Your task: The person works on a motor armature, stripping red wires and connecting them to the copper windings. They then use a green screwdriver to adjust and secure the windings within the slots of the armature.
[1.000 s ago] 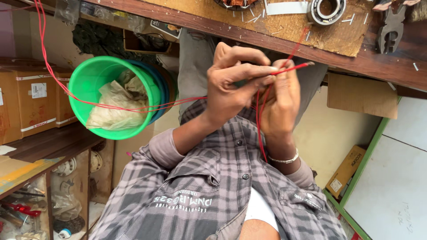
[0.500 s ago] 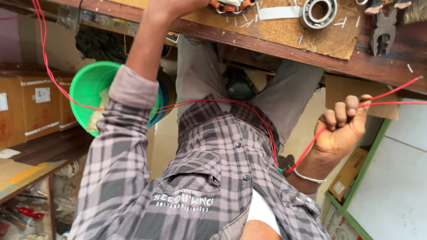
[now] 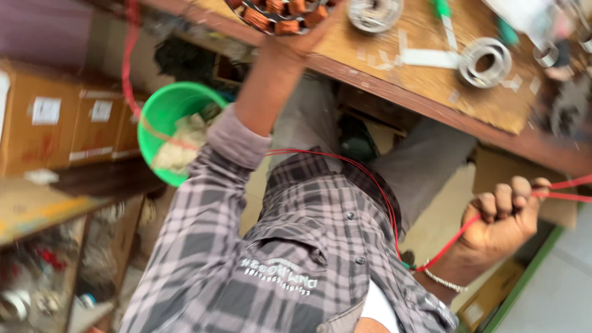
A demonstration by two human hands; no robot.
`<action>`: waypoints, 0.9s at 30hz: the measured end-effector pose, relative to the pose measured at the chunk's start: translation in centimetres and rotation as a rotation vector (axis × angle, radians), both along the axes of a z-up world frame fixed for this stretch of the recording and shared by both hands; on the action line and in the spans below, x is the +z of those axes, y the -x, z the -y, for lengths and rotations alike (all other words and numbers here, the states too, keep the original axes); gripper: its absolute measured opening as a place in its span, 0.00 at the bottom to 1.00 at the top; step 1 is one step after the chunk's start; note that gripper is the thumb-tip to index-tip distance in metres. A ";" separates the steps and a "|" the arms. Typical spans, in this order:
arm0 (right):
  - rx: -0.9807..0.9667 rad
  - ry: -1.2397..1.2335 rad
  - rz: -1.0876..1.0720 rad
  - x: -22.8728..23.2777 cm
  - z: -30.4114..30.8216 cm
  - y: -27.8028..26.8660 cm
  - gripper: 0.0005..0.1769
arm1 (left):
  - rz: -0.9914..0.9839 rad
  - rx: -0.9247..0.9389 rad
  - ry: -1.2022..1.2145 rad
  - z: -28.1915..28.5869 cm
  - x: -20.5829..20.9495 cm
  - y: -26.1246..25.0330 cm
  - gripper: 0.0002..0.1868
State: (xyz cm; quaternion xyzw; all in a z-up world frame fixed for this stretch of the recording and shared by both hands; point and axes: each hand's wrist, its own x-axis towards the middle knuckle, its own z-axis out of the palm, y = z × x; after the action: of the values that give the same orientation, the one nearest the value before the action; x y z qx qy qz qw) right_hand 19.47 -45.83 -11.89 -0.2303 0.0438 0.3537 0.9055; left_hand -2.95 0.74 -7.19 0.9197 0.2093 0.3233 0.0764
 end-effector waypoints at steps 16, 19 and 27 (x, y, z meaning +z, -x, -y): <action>0.035 -0.040 -0.049 0.9 -1.8 0.1 0.09 | 1.499 -1.209 2.170 5.0 -4.8 -3.0 0.21; 0.012 -0.049 -0.056 0.8 -1.5 0.3 0.08 | 1.381 -1.278 2.133 4.8 -3.0 -3.2 0.20; 0.001 -0.039 -0.060 0.4 -1.4 -0.1 0.08 | 1.172 -1.535 2.016 3.9 -0.6 -2.5 0.25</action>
State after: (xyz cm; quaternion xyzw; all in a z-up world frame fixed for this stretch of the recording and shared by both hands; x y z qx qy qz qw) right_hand 19.57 -44.39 -11.52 -0.2020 0.0637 0.3615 0.9080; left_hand -0.47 -3.13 -7.76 0.0853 -0.2633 0.2460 0.9289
